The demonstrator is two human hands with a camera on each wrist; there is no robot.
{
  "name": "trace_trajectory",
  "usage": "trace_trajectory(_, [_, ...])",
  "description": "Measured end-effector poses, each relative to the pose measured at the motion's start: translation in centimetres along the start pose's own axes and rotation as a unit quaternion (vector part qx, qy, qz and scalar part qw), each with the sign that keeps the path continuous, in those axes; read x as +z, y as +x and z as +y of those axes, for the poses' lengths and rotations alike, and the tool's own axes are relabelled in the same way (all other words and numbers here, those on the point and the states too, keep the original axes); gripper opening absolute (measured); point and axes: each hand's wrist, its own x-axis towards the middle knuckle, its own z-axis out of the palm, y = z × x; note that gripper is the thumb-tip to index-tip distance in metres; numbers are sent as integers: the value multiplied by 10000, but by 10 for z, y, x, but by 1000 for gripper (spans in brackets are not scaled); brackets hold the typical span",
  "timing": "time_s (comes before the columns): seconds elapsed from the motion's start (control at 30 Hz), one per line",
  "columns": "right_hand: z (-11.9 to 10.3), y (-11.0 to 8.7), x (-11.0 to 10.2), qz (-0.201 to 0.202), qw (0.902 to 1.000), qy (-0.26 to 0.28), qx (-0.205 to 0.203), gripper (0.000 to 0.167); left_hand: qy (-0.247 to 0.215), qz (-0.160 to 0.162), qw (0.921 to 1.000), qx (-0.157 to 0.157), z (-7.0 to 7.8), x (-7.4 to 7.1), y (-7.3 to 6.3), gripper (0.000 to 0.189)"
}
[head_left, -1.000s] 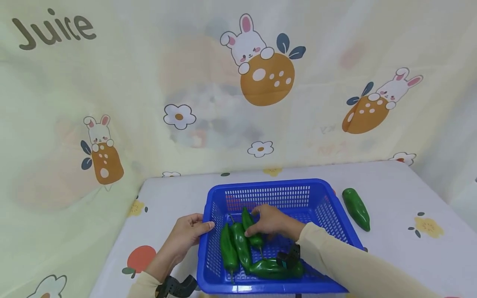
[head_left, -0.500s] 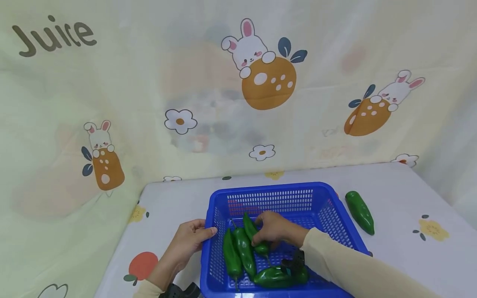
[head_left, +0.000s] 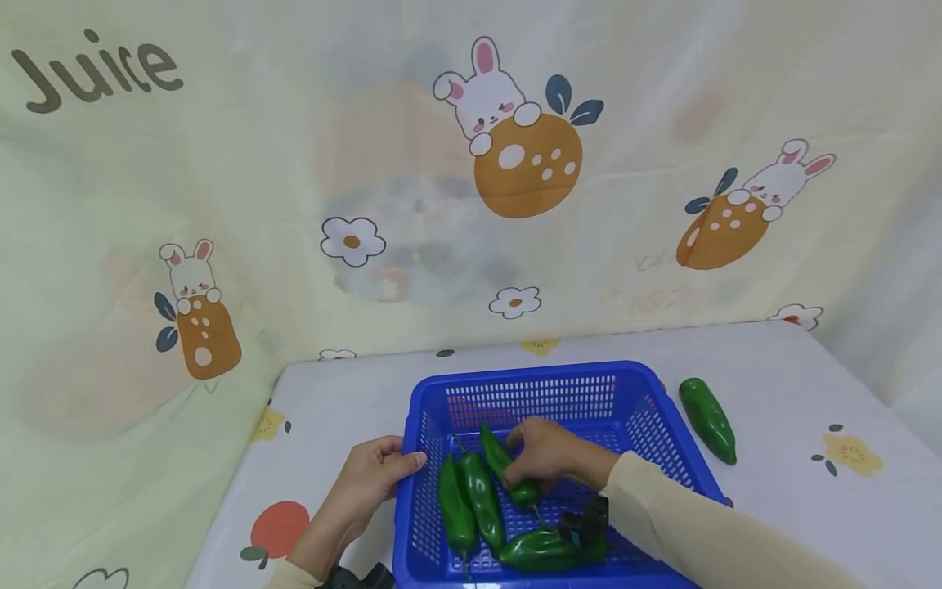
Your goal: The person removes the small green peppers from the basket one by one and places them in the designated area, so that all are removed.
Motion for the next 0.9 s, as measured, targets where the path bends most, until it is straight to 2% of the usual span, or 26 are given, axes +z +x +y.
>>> trace_trajectory(0.37, [1, -9, -15, -38, 9985, 507, -196, 63, 89, 165, 9998, 24, -2, 2, 0, 43])
trace_trajectory(0.63, [-7, -19, -28, 87, 9982, 466, -376, 69, 63, 163, 9998, 15, -2, 2, -1, 42])
trace_trajectory(0.9, [-5, -27, -41, 84, 9963, 581, -628, 71, 64, 163, 9998, 56, -1, 3, -2, 41])
